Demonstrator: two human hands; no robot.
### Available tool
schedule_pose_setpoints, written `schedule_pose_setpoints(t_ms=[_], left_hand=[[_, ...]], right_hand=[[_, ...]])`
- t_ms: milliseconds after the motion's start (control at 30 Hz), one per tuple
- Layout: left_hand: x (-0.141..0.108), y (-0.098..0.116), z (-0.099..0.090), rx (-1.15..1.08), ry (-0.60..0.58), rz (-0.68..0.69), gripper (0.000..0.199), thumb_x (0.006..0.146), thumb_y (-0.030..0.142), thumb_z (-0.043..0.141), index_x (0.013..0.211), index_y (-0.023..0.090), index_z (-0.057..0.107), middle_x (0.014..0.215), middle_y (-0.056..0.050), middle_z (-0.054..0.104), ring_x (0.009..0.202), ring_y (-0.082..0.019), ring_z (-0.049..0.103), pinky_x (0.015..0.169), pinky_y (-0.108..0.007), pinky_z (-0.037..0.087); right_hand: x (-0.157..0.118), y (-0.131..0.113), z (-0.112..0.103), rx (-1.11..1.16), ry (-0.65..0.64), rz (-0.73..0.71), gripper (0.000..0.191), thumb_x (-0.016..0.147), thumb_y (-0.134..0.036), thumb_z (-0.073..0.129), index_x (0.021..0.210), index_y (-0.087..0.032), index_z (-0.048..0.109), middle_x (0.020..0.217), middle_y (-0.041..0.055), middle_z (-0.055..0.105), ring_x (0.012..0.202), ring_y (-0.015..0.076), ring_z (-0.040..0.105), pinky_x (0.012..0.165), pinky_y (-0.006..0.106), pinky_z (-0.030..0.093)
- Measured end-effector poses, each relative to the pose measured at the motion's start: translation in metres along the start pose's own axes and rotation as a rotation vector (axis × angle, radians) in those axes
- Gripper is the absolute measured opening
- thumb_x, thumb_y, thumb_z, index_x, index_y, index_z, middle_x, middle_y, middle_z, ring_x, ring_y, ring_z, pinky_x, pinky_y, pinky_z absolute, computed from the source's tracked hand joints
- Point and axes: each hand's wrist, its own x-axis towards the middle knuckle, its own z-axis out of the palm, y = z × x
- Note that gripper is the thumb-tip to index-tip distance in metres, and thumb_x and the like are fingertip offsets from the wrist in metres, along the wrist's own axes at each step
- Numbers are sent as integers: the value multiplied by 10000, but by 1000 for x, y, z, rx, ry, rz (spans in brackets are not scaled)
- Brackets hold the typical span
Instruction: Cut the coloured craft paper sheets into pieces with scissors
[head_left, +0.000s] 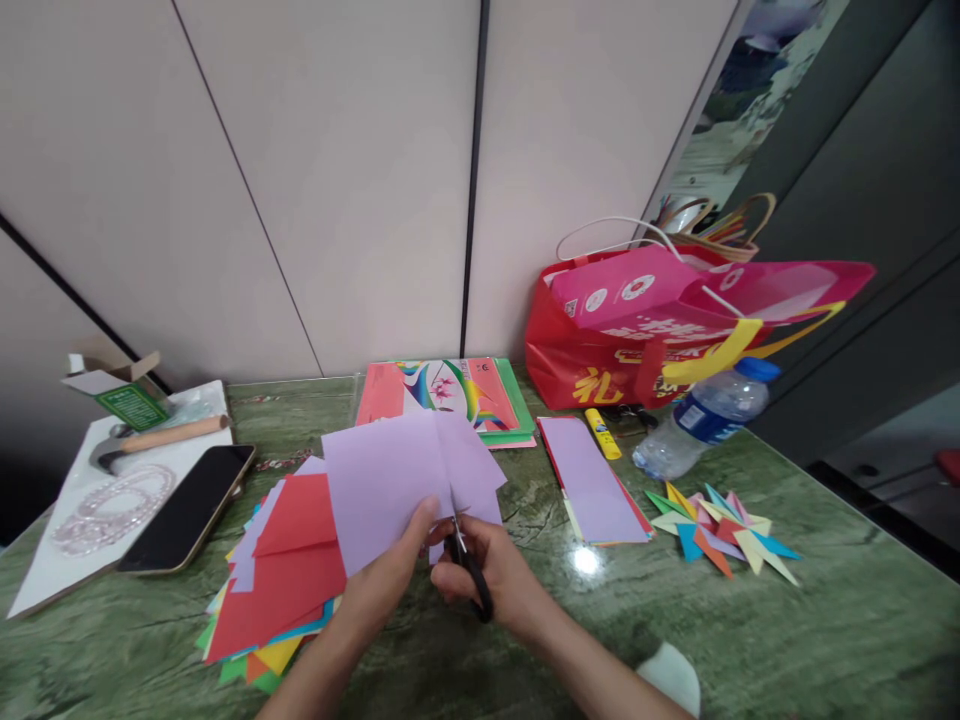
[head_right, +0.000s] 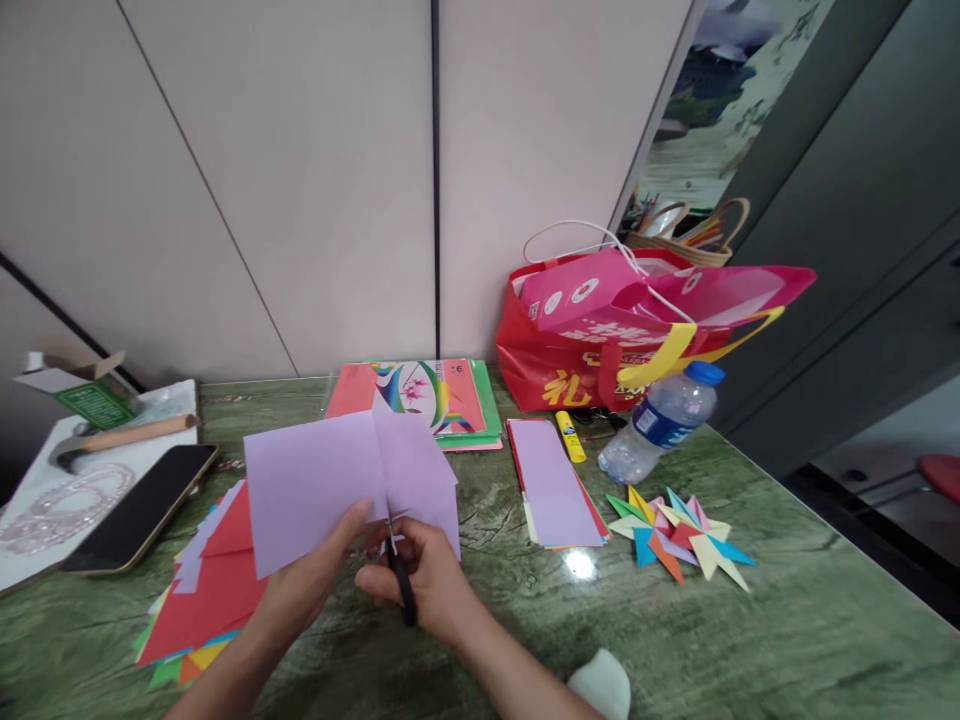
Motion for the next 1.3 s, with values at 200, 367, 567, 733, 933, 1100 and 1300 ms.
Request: schedule_pose_setpoints(t_ms=[200,367,567,733,933,1100,1300], left_hand=[[-7,11,3,9,37,-17,505,593,443,645,1019,179,583,1179,-98,565,1128,-254,477,1026,-377,275],[-7,10,5,-15,51,-4,507,582,423,656,1022,184,579,1222,-87,531,1138,-246,467,1022,-345,287],[-3,-1,5,-85,-10,12,619,594,494,636,1103,157,534,1214,-116,530,1139,-254,459,1016,-383,278],[-2,-4,5,-102,3,35,597,587,494,647,1081,171,559,1182,-112,554,1113,-262,478,1005,-395,287],[-4,1,6,-115,10,19,587,577,480,659,1069,174,563,1166,-104,567,1108,-263,484,997,-389,299],[-4,3,6,-124,-5,20,511,592,453,660,1017,177,597,1133,-93,590,1096,-263,495,996,-386,306],[-1,-4,7,-196,-37,-14,564,574,470,668,1043,169,584,1155,-105,575,1105,-264,488,993,-390,309]], right_hand=[[-1,-5,1,46,42,-20,445,493,-411,777,741,-159,508,638,-30,513,545,91,431,506,217,349],[-1,-6,1,29,46,-34,449,494,-443,766,724,-174,489,651,-26,502,568,106,441,533,233,363],[-2,-8,2,1,59,-36,445,515,-451,752,732,-175,479,635,-36,483,554,99,420,505,218,343],[-2,-9,2,13,53,-48,407,575,-409,733,797,-143,521,609,-43,470,529,81,386,489,204,318],[-2,-6,0,16,64,-49,395,585,-370,737,836,-124,556,604,-44,470,516,72,376,476,193,303],[-2,-3,-1,20,63,-59,387,593,-379,726,837,-130,558,618,-37,486,513,71,391,466,187,307],[-2,-4,1,8,73,-52,396,576,-408,726,818,-147,552,598,-47,480,490,69,393,454,187,314]])
